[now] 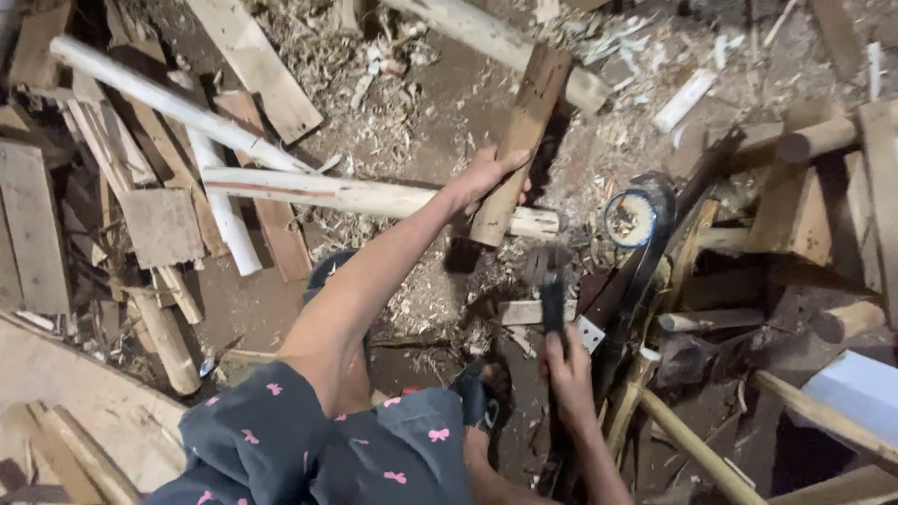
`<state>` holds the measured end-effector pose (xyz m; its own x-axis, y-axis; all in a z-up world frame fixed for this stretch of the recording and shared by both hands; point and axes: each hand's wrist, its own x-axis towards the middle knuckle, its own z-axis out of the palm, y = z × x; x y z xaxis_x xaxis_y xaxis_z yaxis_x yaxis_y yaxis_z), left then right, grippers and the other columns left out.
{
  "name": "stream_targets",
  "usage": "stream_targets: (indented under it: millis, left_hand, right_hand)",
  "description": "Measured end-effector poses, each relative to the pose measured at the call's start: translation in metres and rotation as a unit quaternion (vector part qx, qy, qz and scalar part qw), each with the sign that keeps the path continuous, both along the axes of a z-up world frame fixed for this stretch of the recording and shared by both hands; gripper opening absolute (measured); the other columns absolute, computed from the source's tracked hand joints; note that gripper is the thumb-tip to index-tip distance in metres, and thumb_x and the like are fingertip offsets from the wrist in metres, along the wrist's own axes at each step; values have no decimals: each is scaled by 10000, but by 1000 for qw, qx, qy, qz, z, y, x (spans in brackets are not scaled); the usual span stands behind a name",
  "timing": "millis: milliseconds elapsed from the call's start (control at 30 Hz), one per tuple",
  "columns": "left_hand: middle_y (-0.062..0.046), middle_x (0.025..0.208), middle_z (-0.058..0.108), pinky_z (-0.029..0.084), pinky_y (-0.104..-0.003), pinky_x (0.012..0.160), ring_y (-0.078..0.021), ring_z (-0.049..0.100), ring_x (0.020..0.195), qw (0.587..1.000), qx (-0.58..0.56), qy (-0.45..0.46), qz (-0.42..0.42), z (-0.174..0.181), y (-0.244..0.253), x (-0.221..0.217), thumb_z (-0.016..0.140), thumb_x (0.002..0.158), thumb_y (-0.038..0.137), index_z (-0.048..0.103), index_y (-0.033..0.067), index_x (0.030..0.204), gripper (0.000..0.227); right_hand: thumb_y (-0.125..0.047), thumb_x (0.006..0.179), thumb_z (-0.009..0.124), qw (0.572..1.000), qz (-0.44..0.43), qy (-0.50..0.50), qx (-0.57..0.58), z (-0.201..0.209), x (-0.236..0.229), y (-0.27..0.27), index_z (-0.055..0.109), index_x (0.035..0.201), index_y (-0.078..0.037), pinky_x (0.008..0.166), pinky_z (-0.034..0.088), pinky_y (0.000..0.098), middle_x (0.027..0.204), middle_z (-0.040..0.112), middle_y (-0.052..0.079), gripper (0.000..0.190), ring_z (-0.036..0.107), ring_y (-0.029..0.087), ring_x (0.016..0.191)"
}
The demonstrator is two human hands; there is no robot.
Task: Assembling wooden furniture by hammering nails into planks and supports.
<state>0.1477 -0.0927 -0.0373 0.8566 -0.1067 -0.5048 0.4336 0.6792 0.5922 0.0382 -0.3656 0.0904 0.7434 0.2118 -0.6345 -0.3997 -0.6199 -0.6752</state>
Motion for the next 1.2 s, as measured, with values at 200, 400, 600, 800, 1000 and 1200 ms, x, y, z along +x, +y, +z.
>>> stream_targets:
  millis: [200,400,600,800,1000,1200]
  left_hand:
    - [-239,1117,632,467,-545,881,-424,590,1051,866,473,-133,-90,27,35,-44,658,794,556,465,9,1282,758]
    - [-24,976,631,432,-428,784,-230,565,926,472,811,-179,-295,-22,84,-112,766,690,381,483,252,1289,675]
    - [23,885,627,436,-375,715,-190,610,841,445,825,-233,-258,-37,81,-106,643,796,222,535,244,1114,337]
    - [21,850,612,380,-412,746,-185,588,792,432,834,-247,-240,-32,89,-84,637,785,152,560,291,1040,300]
    - [48,904,611,368,-460,829,-190,561,878,430,801,-197,-368,-11,100,-53,643,743,44,549,326,968,372]
    - [-63,1136,535,316,-571,967,-236,497,1026,466,764,-241,-376,80,97,-52,735,766,207,353,409,1355,731]
  right_hand:
    - [-142,789,662,998,-17,-39,35,-10,49,16,563,909,-71,388,384,265,432,505,59,171,493,163,345]
    - [-58,684,716,994,-51,-96,14,-35,89,65,544,871,-112,493,415,248,647,492,9,259,516,132,550]
    - [-133,690,752,985,-73,-1,157,-50,85,97,492,1179,-17,710,595,382,1106,476,199,566,633,407,954]
    - [76,762,654,983,-82,-31,163,-78,68,81,477,1236,-10,827,569,412,1248,462,167,513,620,392,980]
    - [125,777,590,978,-77,-57,185,-104,66,68,472,1210,31,911,539,510,1341,441,202,458,557,403,1072]
    - [-83,771,756,990,-80,-81,85,-103,59,60,561,971,-56,657,490,342,825,446,27,280,530,135,767]
